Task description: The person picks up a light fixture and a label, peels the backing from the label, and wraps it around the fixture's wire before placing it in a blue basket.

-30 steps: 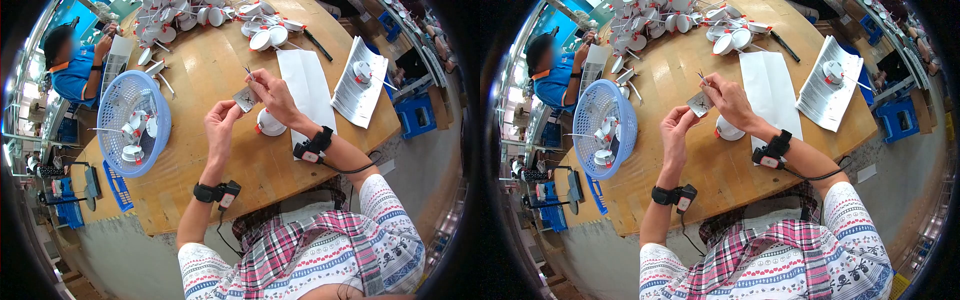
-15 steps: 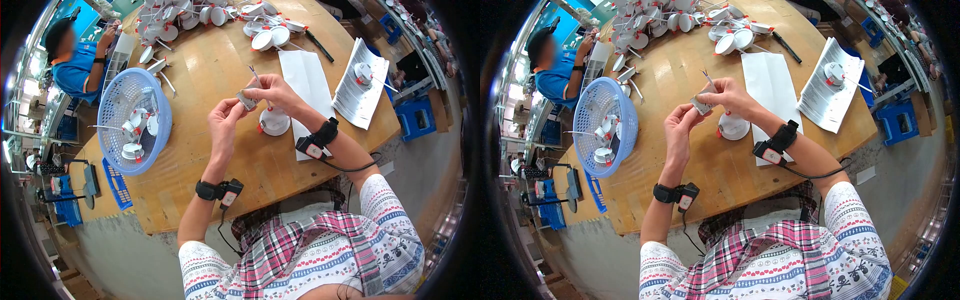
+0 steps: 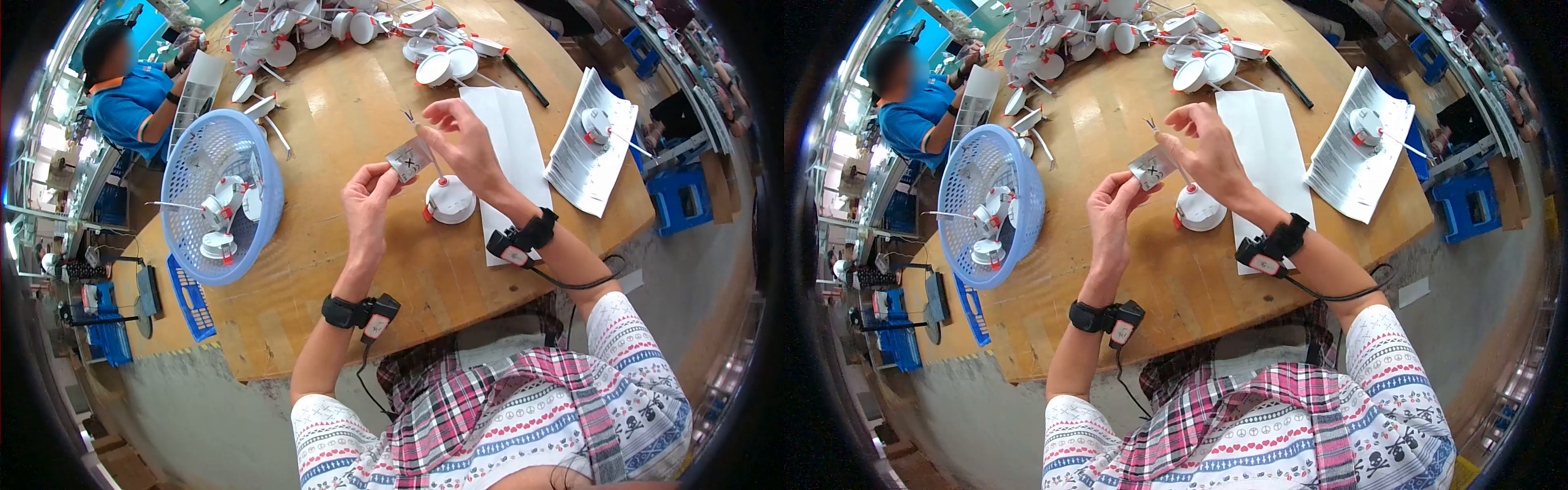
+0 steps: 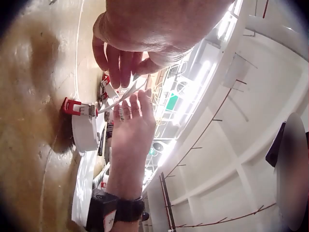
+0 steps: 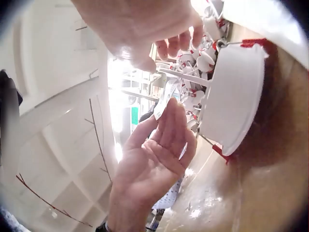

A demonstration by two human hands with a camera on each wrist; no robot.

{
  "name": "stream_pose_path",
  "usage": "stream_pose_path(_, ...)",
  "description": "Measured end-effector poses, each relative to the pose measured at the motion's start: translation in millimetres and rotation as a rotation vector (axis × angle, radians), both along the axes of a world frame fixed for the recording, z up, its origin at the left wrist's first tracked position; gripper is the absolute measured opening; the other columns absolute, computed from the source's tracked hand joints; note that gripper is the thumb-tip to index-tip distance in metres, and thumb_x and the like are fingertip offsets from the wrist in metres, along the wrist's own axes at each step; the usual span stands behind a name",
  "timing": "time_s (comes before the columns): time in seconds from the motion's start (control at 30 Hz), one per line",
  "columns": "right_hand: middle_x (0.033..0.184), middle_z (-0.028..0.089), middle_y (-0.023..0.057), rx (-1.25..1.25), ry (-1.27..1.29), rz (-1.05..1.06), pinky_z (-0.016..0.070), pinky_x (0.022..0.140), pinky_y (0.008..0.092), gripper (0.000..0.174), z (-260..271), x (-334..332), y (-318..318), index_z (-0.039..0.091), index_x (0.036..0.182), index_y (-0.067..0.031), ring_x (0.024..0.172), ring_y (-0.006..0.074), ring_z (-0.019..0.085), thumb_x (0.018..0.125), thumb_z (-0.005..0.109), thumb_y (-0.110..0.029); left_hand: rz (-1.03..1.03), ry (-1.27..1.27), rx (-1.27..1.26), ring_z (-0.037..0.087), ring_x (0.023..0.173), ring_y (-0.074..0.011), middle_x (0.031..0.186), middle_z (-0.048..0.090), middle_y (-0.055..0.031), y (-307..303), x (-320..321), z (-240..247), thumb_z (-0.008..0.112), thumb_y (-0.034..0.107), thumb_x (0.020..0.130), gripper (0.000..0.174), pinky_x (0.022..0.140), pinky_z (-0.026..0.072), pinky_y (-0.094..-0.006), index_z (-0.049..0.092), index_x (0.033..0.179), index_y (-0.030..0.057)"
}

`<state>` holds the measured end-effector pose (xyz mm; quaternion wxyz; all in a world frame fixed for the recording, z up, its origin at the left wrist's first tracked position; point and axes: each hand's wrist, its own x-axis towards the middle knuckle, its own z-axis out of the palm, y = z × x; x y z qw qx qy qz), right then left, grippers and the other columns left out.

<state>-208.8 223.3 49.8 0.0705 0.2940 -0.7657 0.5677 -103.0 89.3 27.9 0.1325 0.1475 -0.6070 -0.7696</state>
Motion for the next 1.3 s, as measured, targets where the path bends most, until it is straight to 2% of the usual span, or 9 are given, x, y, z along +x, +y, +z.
stream_pose_path(0.1, 0.084, 0.053, 0.0088, 0.079, 0.262, -0.006, 0.0420, 0.072, 0.0351, 0.018, 9, 6, 5, 0.057, 0.085, -0.0014, 0.077, 0.0245, 0.050, 0.078, 0.064, -0.017, 0.029, 0.001, -0.030, 0.064, 0.082, -0.0144, 0.089, 0.066, -0.0079, 0, -1, -1, 0.056, 0.014, 0.087, 0.017, 0.073, 0.0470, -0.0233, 0.061, 0.096, -0.0002)
stream_pose_path(0.13, 0.077, 0.052, 0.0078, 0.082, 0.349, -0.029, 0.0415, 0.069, 0.0362, 0.017, 15, 11, 4, 0.058, 0.077, -0.0034, 0.073, 0.0251, 0.049, 0.078, 0.064, -0.019, 0.035, 0.005, -0.028, 0.064, 0.082, -0.0133, 0.089, 0.066, -0.0072, 1, -1, -1, 0.057, 0.014, 0.087, 0.017, 0.074, 0.0467, -0.0230, 0.061, 0.096, -0.0002)
stream_pose_path(0.33, 0.067, 0.054, 0.0058, 0.427, 0.318, 0.069, 0.0404, 0.063, 0.0347, 0.027, 31, 29, 2, 0.058, 0.065, -0.0047, 0.069, 0.0233, 0.050, 0.079, 0.063, -0.027, 0.059, 0.094, -0.065, 0.060, 0.078, -0.0080, 0.086, 0.065, -0.0059, 8, -1, 4, 0.059, 0.009, 0.086, 0.013, 0.071, 0.0468, -0.0215, 0.060, 0.092, -0.0024)
stream_pose_path(0.43, 0.069, 0.056, 0.0070, 0.461, 0.290, 0.084, 0.0417, 0.062, 0.0352, 0.025, 29, 28, 0, 0.059, 0.067, -0.0042, 0.068, 0.0241, 0.052, 0.079, 0.062, -0.026, 0.041, 0.112, -0.097, 0.060, 0.078, -0.0083, 0.086, 0.065, -0.0069, 11, -2, 8, 0.059, 0.007, 0.086, 0.012, 0.071, 0.0474, -0.0216, 0.060, 0.092, -0.0034)
stream_pose_path(0.63, 0.068, 0.056, 0.0081, 0.386, 0.247, 0.092, 0.0435, 0.061, 0.0362, 0.018, 26, 25, 5, 0.059, 0.069, -0.0030, 0.069, 0.0243, 0.053, 0.078, 0.060, -0.019, -0.008, 0.122, -0.064, 0.061, 0.078, -0.0109, 0.085, 0.065, -0.0078, 12, -4, 12, 0.058, 0.006, 0.087, 0.011, 0.072, 0.0484, -0.0228, 0.060, 0.091, -0.0033)
stream_pose_path(0.73, 0.067, 0.055, 0.0079, 0.281, 0.079, 0.134, 0.0427, 0.059, 0.0357, 0.017, 24, 25, 8, 0.058, 0.070, -0.0022, 0.068, 0.0238, 0.053, 0.078, 0.060, -0.017, -0.054, 0.099, -0.060, 0.062, 0.077, -0.0115, 0.083, 0.065, -0.0075, 4, -9, 8, 0.057, 0.005, 0.087, 0.010, 0.071, 0.0489, -0.0233, 0.060, 0.091, -0.0032)
stream_pose_path(0.97, 0.065, 0.053, 0.0070, 0.238, 0.070, 0.094, 0.0409, 0.057, 0.0323, 0.015, 19, 26, 22, 0.056, 0.068, -0.0013, 0.063, 0.0213, 0.052, 0.076, 0.060, -0.013, -0.070, 0.057, -0.142, 0.060, 0.071, -0.0105, 0.079, 0.065, -0.0060, -2, -24, 3, 0.056, 0.003, 0.086, 0.008, 0.067, 0.0482, -0.0223, 0.060, 0.088, -0.0036)
stream_pose_path(1.17, 0.063, 0.052, 0.0064, 0.188, 0.058, 0.130, 0.0407, 0.054, 0.0306, 0.014, 26, 31, 30, 0.054, 0.066, -0.0008, 0.059, 0.0186, 0.051, 0.074, 0.062, -0.008, -0.026, 0.021, -0.258, 0.059, 0.071, -0.0092, 0.078, 0.063, -0.0044, -21, -38, -25, 0.056, 0.003, 0.086, 0.008, 0.064, 0.0482, -0.0217, 0.060, 0.089, -0.0033)
stream_pose_path(1.3, 0.062, 0.051, 0.0071, 0.180, 0.054, 0.179, 0.0413, 0.054, 0.0306, 0.014, 28, 35, 34, 0.055, 0.066, -0.0009, 0.058, 0.0188, 0.051, 0.075, 0.061, -0.010, -0.046, -0.044, -0.291, 0.058, 0.074, -0.0093, 0.083, 0.063, -0.0040, -25, -41, -22, 0.055, 0.005, 0.087, 0.009, 0.069, 0.0484, -0.0230, 0.060, 0.091, -0.0027)
